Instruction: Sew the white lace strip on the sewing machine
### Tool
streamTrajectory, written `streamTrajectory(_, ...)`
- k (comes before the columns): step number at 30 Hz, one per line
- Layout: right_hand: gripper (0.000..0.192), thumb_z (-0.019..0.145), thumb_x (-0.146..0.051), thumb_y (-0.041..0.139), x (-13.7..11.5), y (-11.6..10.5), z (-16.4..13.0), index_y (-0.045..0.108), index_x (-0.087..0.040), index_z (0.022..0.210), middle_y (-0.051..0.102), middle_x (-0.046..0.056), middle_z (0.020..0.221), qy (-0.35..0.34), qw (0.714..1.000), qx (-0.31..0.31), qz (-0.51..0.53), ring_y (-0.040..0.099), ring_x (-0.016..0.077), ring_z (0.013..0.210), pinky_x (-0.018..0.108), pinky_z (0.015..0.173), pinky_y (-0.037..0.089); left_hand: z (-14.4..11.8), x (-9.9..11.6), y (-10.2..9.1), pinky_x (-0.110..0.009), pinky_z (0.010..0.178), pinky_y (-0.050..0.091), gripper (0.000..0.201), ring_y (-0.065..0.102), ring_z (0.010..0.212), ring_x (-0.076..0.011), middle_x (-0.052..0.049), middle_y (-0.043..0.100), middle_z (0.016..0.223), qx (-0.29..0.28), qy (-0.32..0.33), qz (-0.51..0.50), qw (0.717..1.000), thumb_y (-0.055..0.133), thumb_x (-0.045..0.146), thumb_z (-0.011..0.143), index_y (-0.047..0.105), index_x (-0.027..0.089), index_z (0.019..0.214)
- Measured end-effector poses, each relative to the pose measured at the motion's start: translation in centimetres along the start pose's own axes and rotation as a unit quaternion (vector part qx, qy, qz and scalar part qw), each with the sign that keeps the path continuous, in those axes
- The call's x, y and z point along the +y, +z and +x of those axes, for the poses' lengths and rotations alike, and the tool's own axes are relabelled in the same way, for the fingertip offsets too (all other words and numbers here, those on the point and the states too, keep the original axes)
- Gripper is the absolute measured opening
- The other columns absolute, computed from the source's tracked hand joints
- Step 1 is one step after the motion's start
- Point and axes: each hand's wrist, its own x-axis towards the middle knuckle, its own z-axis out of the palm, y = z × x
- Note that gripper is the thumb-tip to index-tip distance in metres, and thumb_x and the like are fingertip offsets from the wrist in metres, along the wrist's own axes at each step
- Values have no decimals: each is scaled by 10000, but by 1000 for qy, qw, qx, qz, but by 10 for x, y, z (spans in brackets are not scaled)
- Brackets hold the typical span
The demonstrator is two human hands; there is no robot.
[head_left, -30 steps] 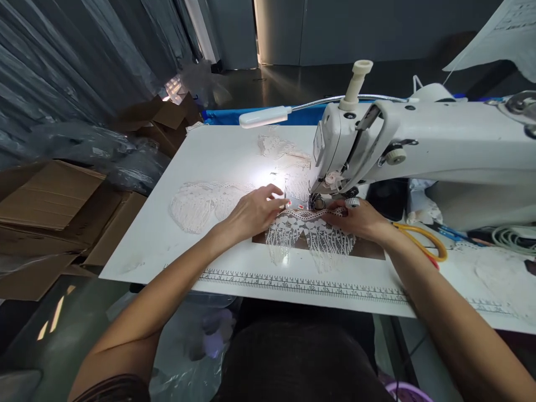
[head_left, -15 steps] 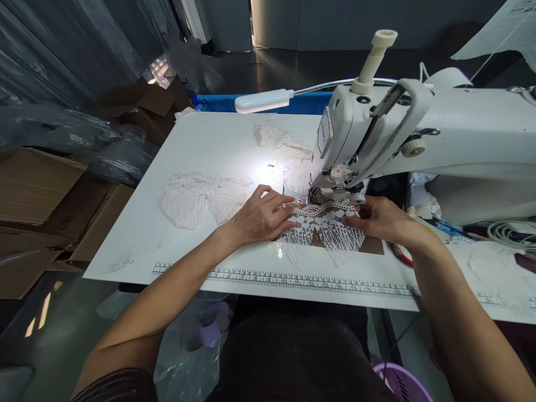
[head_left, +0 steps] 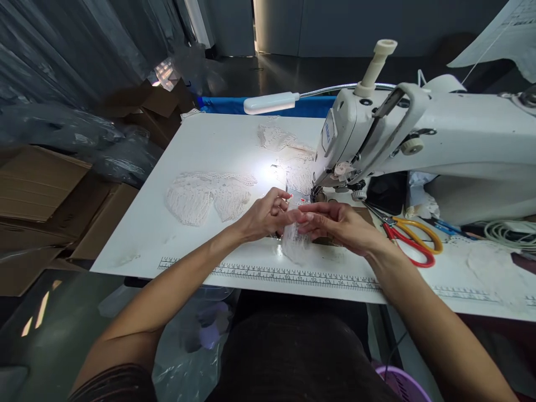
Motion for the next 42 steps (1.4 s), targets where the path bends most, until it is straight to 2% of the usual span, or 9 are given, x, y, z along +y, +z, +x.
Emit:
streamTrajectory(2, 376, 891, -436, 622, 5, -6, -1, 654, -151, 1135, 716, 89, 911, -31, 990, 47, -128, 692, 211, 838, 357, 715, 582, -2, 0, 3, -259, 532, 400, 637, 588, 624, -153, -31, 635, 786, 43, -38, 64, 996, 707, 495, 779, 487, 148, 1266)
streamTrajectory(5, 280, 940, -329, 526, 15, -20, -7, 687, -171, 1105, 701, 87, 901, -125, 913, 145, -360, 667, 225, 812, 423, 789, 558, -3, -1, 7, -261, 487, 333, 584, 528, 545, -149, 13, 562, 637, 76, -49, 143, 986, 683, 409, 813, 492, 136, 1293)
streamTrajectory(9, 367, 966, -276, 464, 32, -25, -11, 624, -204, 1289, 626, 141, 1130, -264, 824, 79, -495, 592, 276, 1037, 467, 911, 519, -4, -1, 9, -265, 484, 338, 590, 490, 513, -133, 19, 533, 638, 94, -48, 169, 980, 665, 403, 834, 476, 119, 1316)
streamTrajectory(12, 390, 974, -293, 451, 39, -23, -3, 607, -204, 1320, 569, 169, 1151, -282, 771, 81, -565, 542, 312, 1055, 501, 899, 506, -4, -1, 7, -270, 519, 360, 606, 464, 492, -126, 55, 482, 590, 99, -56, 182, 977, 657, 404, 852, 447, 110, 1340)
streamTrajectory(15, 392, 989, -315, 415, 39, -24, 9, 615, -197, 1305, 548, 173, 1112, -274, 748, 83, -598, 545, 309, 989, 505, 846, 511, -2, -1, 5, -274, 595, 395, 591, 451, 514, -119, 85, 433, 560, 117, -37, 191, 974, 645, 397, 877, 427, 126, 1355)
streamTrajectory(18, 397, 995, -312, 392, 36, -30, 13, 618, -199, 1301, 562, 153, 1064, -280, 759, 67, -585, 549, 294, 978, 487, 851, 513, 0, -2, 5, -259, 595, 373, 630, 417, 536, -110, 89, 388, 610, 133, -45, 205, 969, 668, 444, 860, 423, 152, 1361)
streamTrajectory(24, 390, 987, -309, 431, 38, -33, 3, 626, -221, 1313, 589, 127, 1077, -288, 822, 77, -486, 562, 261, 999, 460, 914, 513, 4, -1, 2, -245, 556, 309, 610, 383, 553, -105, 83, 343, 646, 114, -90, 201, 969, 682, 432, 846, 457, 147, 1336)
streamTrajectory(35, 372, 947, -232, 472, 47, -28, 0, 671, -200, 1261, 590, 142, 1148, -289, 812, 78, -501, 506, 303, 1104, 519, 1007, 447, 7, 0, -2, -235, 527, 283, 694, 370, 564, -105, 85, 310, 649, 108, -115, 184, 970, 719, 503, 803, 451, 159, 1342)
streamTrajectory(42, 390, 937, -198, 458, 41, -31, -3, 658, -184, 1272, 629, 132, 1055, -272, 865, 116, -405, 602, 251, 962, 432, 865, 528, 6, -3, -9, -244, 552, 325, 732, 407, 602, -109, 66, 351, 699, 90, -123, 173, 973, 774, 450, 768, 450, 189, 1369)
